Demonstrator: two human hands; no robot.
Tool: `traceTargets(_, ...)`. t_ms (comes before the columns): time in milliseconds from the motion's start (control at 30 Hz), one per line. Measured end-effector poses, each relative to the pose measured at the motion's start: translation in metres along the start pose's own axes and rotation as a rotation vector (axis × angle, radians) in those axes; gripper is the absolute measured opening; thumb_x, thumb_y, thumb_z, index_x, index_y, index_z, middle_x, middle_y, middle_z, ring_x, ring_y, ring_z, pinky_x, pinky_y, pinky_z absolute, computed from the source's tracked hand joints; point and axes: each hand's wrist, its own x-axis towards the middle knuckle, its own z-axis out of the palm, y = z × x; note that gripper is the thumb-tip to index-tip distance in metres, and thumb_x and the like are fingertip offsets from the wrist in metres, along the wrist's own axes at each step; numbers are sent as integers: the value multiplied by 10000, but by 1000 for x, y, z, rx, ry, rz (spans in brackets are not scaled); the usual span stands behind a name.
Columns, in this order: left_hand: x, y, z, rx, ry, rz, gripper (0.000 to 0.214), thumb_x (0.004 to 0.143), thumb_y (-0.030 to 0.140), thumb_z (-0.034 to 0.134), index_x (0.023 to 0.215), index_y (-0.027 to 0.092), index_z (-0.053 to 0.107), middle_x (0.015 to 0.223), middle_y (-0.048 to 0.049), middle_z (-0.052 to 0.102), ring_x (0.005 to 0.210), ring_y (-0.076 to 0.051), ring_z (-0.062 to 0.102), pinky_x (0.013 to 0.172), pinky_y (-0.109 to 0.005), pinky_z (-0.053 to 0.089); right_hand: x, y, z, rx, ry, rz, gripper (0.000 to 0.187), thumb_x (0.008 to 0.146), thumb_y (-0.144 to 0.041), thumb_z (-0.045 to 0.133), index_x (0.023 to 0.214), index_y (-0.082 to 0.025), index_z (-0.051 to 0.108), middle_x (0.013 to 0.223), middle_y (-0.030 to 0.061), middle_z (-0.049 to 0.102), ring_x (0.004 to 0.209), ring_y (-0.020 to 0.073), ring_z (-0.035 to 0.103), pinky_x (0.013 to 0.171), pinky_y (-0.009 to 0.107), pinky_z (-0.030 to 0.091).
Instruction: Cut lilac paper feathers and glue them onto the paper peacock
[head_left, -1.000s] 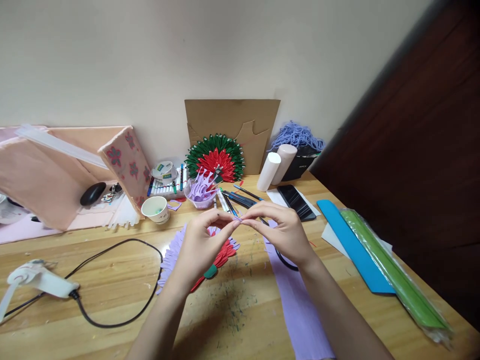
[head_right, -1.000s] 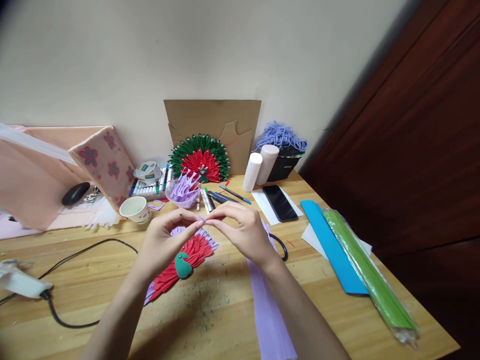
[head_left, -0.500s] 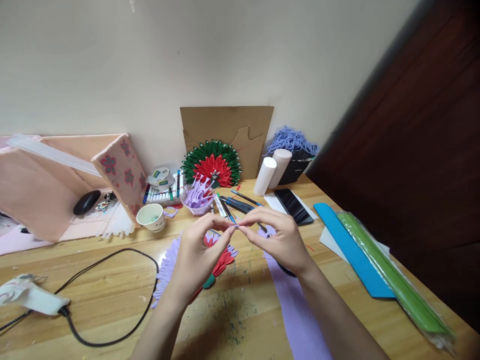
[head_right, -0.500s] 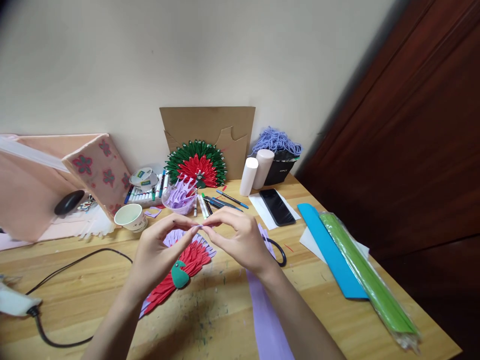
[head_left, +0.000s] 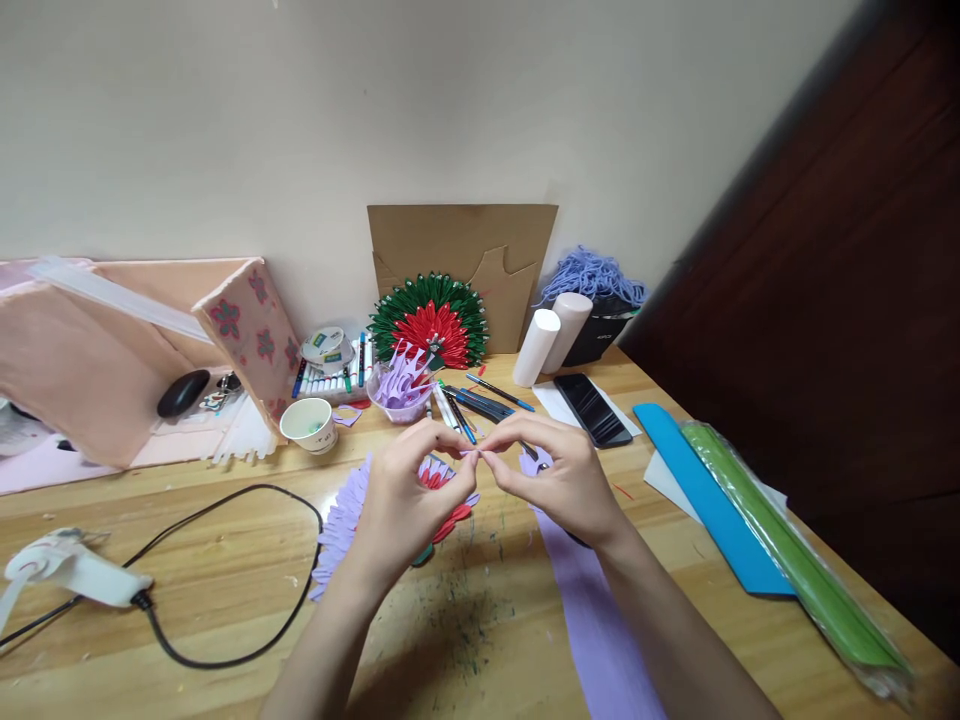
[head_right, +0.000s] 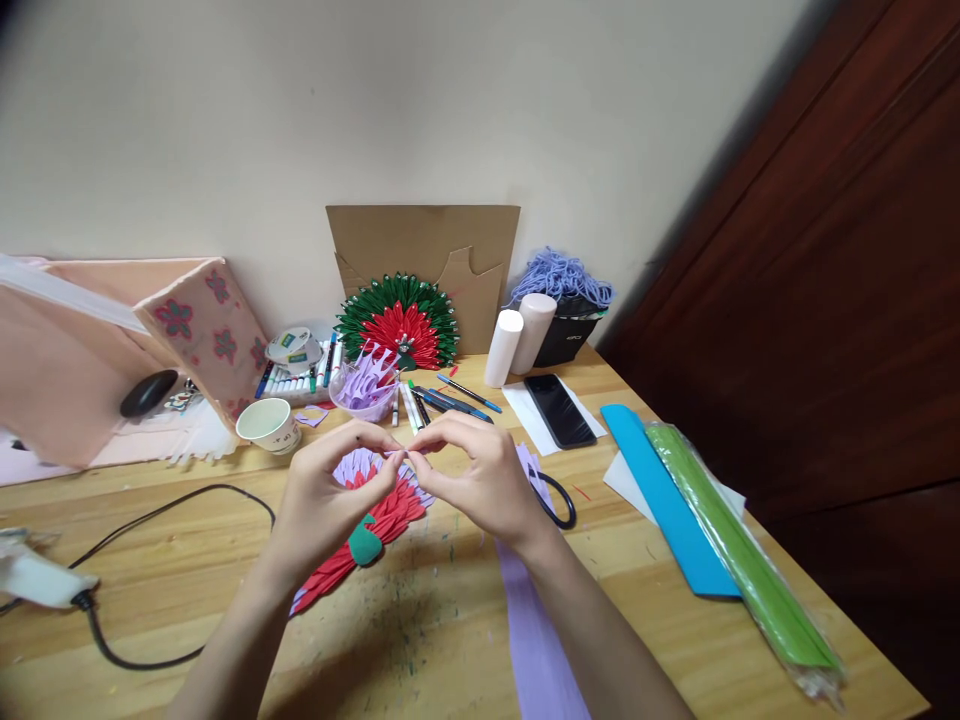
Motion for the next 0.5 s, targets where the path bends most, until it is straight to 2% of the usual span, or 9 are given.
traceTargets(500,-1,-5,4,-24,78,29,29,747,127,575,745,153,562,731,-5,600,702,-112,560,676,-229,435,0,5,-7,-18,-3,46,72,728,-113,604,712,-183,609,715,3,629,672,131,575,647,272,460)
